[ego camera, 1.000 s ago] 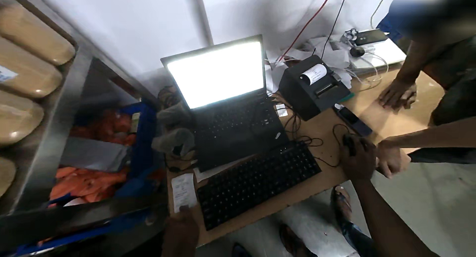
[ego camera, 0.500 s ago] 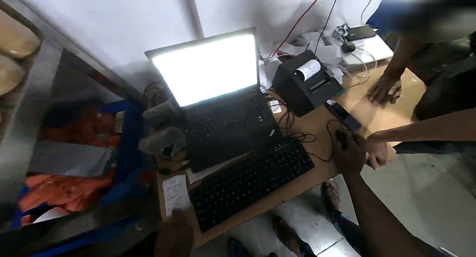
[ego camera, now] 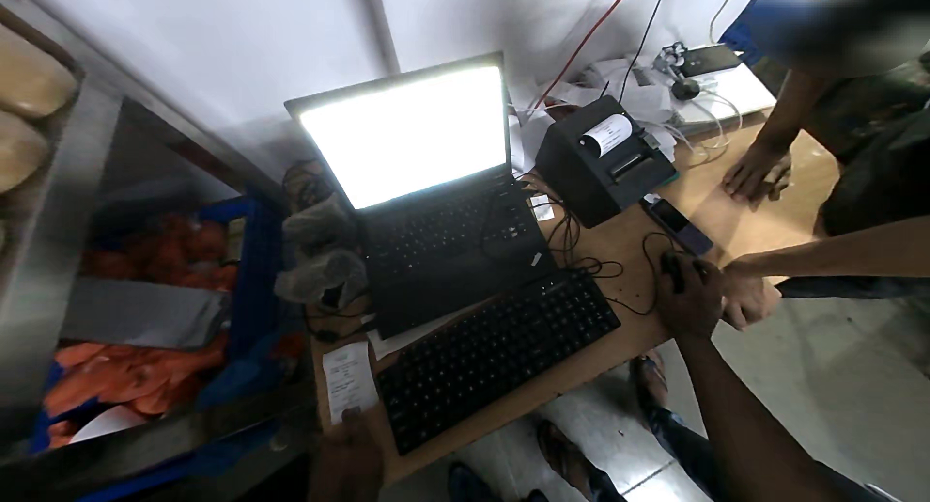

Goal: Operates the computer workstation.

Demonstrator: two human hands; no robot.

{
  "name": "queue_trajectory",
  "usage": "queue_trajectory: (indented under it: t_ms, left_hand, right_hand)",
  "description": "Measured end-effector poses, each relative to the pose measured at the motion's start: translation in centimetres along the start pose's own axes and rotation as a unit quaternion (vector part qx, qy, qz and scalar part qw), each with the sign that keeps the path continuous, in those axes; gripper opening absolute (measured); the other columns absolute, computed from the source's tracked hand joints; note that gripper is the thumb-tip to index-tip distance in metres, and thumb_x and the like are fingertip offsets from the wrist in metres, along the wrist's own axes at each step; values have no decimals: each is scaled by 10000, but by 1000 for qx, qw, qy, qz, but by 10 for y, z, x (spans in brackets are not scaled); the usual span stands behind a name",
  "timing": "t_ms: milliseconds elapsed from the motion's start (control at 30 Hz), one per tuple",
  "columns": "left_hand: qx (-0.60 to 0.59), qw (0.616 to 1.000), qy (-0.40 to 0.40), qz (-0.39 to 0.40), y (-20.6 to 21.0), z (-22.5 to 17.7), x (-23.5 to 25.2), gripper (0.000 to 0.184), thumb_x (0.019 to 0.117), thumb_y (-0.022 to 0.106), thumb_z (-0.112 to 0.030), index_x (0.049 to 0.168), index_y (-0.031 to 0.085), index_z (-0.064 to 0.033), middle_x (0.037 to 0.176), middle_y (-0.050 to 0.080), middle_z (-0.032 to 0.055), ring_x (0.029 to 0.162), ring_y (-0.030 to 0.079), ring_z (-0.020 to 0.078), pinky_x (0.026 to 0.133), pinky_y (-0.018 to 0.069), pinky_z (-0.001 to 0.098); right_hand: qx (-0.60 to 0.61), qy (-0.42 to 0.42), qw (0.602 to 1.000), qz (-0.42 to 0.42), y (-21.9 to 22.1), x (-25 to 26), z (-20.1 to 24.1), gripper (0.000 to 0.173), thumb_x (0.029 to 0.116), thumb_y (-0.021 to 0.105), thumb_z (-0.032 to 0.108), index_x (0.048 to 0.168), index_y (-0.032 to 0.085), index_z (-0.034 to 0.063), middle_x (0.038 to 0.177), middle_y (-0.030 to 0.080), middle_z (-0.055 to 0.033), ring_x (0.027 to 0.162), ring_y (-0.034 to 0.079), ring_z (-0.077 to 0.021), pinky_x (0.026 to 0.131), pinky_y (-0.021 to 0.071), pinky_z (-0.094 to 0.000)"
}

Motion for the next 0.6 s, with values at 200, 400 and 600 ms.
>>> queue_trajectory:
  t_ms: [200,400,600]
  left_hand:
    - [20,1000,4,0,6,4,4,733,1078,361,-539,1494,428,60,1330,638,279,1235,637,417,1020,504,601]
    - [19,1000,9,-3,9,4,6,724,1082,357,-522,1506,410,62,1346,624,286,1238,633,423,1011,508,602]
    - [1,999,14,-31,17,9,9,727,1076,380,-525,1480,444,76,1320,636,298,1238,632,433,1028,496,608]
  right_hand:
    - [-8,-11,1000,-7,2,0,-1,415,976,559,240,1312,667,22,1378,564,-311,1272,545,-519,1019,438,-675]
    - [-2,-11,1000,-11,1,2,-1,450,976,538,278,1330,653,25,1376,563,-314,1260,547,-526,994,432,-696]
    - [-3,22,1000,2,2,0,-3,467,977,559,268,1364,630,16,1418,531,-318,1305,515,-524,1032,409,-697]
Point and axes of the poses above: each hand's wrist, its own x-axis towards the middle knuckle, its own y-axis out of the palm, z = x × y, the point moved 3 cm from there along x, towards the middle knuckle
